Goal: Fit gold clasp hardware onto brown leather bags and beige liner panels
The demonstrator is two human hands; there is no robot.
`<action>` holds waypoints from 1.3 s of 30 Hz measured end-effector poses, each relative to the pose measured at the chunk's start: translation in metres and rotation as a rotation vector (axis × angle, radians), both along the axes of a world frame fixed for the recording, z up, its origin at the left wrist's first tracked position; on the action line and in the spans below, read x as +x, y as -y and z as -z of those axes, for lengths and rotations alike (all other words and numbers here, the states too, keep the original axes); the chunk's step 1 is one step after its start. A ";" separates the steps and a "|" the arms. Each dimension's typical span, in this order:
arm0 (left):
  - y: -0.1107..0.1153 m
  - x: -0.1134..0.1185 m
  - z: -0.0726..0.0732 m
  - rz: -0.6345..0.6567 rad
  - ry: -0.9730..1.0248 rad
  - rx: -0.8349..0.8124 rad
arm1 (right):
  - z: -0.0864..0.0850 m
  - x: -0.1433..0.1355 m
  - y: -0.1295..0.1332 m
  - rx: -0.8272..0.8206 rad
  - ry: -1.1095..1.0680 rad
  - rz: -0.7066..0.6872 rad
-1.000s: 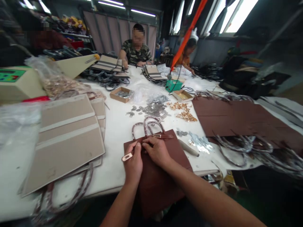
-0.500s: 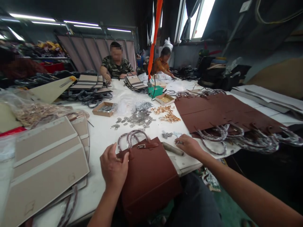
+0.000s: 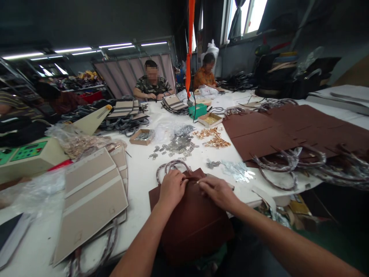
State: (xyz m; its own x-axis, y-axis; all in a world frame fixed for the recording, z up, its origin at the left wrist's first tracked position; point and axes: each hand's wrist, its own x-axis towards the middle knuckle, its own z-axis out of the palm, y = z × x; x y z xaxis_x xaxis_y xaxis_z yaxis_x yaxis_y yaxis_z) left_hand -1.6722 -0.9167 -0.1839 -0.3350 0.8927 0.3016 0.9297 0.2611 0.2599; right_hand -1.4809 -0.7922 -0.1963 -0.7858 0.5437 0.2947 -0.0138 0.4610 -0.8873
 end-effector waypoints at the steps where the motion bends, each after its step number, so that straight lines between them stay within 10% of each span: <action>1: -0.002 0.000 -0.005 0.001 0.055 0.021 | 0.000 -0.008 0.015 -0.010 -0.036 -0.056; 9: -0.012 0.020 -0.036 0.061 0.768 0.182 | 0.006 -0.043 0.039 0.062 -0.202 -0.055; 13: -0.003 0.017 -0.004 -0.110 0.548 0.323 | 0.014 -0.039 0.024 -0.130 -0.145 0.100; 18: 0.004 0.018 0.025 -0.165 0.139 0.010 | 0.024 -0.031 0.004 -0.378 -0.030 0.215; 26: -0.008 0.014 0.006 -0.155 0.198 -0.151 | 0.020 -0.020 -0.004 0.087 0.087 0.220; 39: -0.016 -0.008 -0.015 -0.035 0.569 -0.272 | 0.024 -0.014 0.000 0.249 0.085 0.170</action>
